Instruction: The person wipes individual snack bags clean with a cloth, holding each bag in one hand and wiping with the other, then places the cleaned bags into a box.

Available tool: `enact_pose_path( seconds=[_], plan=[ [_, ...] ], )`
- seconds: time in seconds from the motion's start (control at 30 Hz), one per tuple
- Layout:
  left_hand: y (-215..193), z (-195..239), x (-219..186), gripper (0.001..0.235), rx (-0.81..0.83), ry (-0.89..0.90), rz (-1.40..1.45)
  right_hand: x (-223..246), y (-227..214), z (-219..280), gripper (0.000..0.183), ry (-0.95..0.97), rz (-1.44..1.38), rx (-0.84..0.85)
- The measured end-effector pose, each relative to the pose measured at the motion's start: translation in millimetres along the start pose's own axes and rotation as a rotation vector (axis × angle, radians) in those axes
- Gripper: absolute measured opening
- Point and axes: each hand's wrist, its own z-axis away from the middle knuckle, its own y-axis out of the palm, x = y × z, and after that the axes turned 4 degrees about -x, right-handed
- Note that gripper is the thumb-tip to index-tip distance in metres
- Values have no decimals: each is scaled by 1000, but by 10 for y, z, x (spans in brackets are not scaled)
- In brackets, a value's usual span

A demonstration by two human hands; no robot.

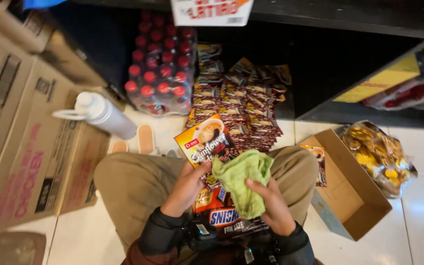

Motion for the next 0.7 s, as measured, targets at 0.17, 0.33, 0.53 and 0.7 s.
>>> enact_pose_path(
  seconds=[0.17,0.33,0.53,0.7],
  plan=[
    [-163,210,-15,45,-5,-5,147,-83,-154,104,50,-143,233,-59],
    [4,363,-128,48,50,-69,298,90,410,377,76,-805,571,15],
    [-74,527,-15,60,153,-91,231,-164,748,440,60,-1223,1240,226],
    [-1,530,86,62,225,-147,327,-143,680,329,62,-1230,1258,163]
  ],
)
